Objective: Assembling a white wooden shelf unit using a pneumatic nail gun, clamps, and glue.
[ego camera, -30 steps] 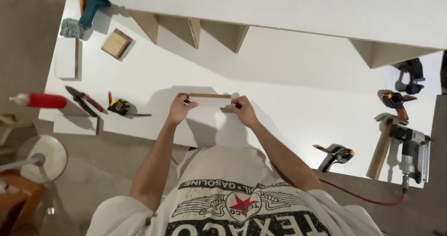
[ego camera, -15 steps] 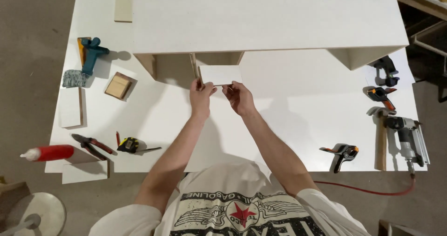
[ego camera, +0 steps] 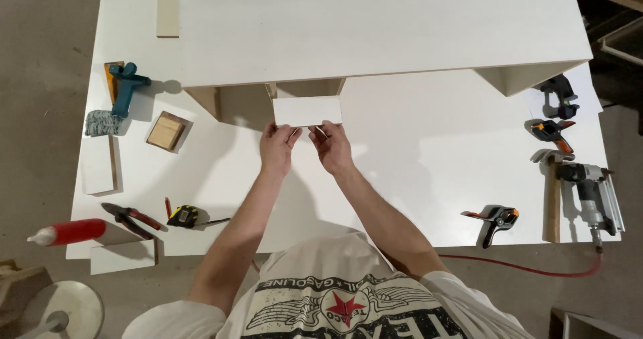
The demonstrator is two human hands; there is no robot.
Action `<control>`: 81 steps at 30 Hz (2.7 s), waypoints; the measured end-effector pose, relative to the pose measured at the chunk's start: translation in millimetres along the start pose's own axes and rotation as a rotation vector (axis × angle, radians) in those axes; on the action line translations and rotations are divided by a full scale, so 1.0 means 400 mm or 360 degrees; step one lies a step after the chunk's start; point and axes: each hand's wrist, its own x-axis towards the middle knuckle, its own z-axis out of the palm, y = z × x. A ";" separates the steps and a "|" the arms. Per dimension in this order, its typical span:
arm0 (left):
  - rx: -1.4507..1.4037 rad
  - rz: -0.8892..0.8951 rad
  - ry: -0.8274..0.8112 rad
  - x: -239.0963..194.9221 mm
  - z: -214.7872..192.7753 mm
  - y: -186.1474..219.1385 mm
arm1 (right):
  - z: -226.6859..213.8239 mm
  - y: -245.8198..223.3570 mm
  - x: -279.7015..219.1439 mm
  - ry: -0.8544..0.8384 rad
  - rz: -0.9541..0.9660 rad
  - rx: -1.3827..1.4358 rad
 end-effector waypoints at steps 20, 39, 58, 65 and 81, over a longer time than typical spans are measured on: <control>-0.0556 -0.0196 -0.0688 -0.262 -0.118 0.087 | 0.042 -0.082 -0.203 -0.1551 -0.1118 -0.1359; -0.0113 0.0006 -0.0756 -0.421 -0.016 0.229 | 0.074 -0.052 -0.230 -0.1703 -0.0043 -0.0198; 0.2544 0.0147 0.0389 -0.243 -0.473 0.401 | -0.127 -0.075 -0.154 -0.1365 0.0191 -0.0303; 0.2828 0.0783 0.0772 0.080 -0.678 0.608 | -0.137 -0.070 -0.178 -0.1101 0.0201 -0.0546; 0.3933 0.1454 0.0841 0.655 -1.012 0.685 | -0.027 -0.141 -0.259 -0.0862 0.0011 -0.0703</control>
